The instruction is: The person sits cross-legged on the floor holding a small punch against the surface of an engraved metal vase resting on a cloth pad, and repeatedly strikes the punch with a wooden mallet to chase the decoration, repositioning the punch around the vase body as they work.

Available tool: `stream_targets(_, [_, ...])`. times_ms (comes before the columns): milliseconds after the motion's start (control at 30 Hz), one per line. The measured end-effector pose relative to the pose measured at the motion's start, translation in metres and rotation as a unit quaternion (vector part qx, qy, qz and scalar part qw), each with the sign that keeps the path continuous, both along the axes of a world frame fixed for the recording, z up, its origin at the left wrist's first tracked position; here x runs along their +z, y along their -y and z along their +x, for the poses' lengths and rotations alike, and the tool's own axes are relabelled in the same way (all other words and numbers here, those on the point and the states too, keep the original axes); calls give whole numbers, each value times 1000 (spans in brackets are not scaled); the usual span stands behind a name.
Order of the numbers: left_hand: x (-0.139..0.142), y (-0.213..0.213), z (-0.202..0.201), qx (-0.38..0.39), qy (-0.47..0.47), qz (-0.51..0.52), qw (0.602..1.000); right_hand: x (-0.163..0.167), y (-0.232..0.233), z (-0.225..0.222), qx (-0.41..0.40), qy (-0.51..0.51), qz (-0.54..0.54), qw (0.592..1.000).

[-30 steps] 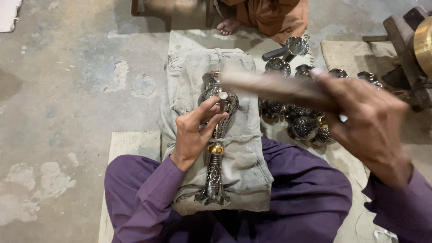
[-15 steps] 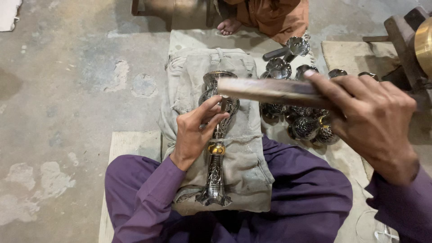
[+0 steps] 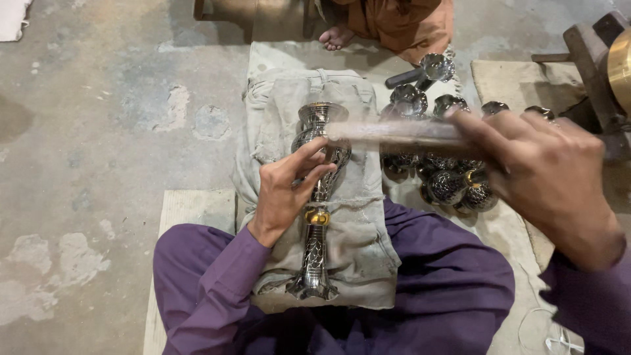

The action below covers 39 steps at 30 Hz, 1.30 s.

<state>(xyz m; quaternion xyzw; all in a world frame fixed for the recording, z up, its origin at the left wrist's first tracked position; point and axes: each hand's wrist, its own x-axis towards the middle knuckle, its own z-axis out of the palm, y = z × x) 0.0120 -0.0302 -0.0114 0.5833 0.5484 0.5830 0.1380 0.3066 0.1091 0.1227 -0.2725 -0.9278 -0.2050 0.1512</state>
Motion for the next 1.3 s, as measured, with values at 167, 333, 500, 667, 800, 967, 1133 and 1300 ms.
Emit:
stream_targets(167, [2, 0, 0, -7, 12, 16, 1000, -2, -5, 1, 48, -134, -72, 987])
stream_targets(333, [2, -1, -1, 6, -16, 21, 1000, -1, -7, 0, -27, 108, 128, 986])
stream_targets(500, [1, -1, 0, -5, 0, 18, 1000, 1, -9, -11, 8, -131, -180, 975])
stream_targets(667, [1, -2, -1, -11, 2, 14, 1000, 0, -9, -16, 25, -13, 24, 999])
stream_targets(800, [1, 0, -1, -15, 9, 15, 1000, -7, -11, -21, 42, -91, -171, 980])
stream_targets(967, [3, -2, -2, -23, 2, 15, 1000, -13, -17, -20, -20, -35, -24, 999])
stream_targets(1133, [3, -1, -2, -22, 2, 12, 1000, -21, -21, -14, -18, 72, -10, 997])
stream_targets(1300, [3, -1, -3, -20, -7, 10, 1000, -27, -18, -10, -19, -150, -236, 960])
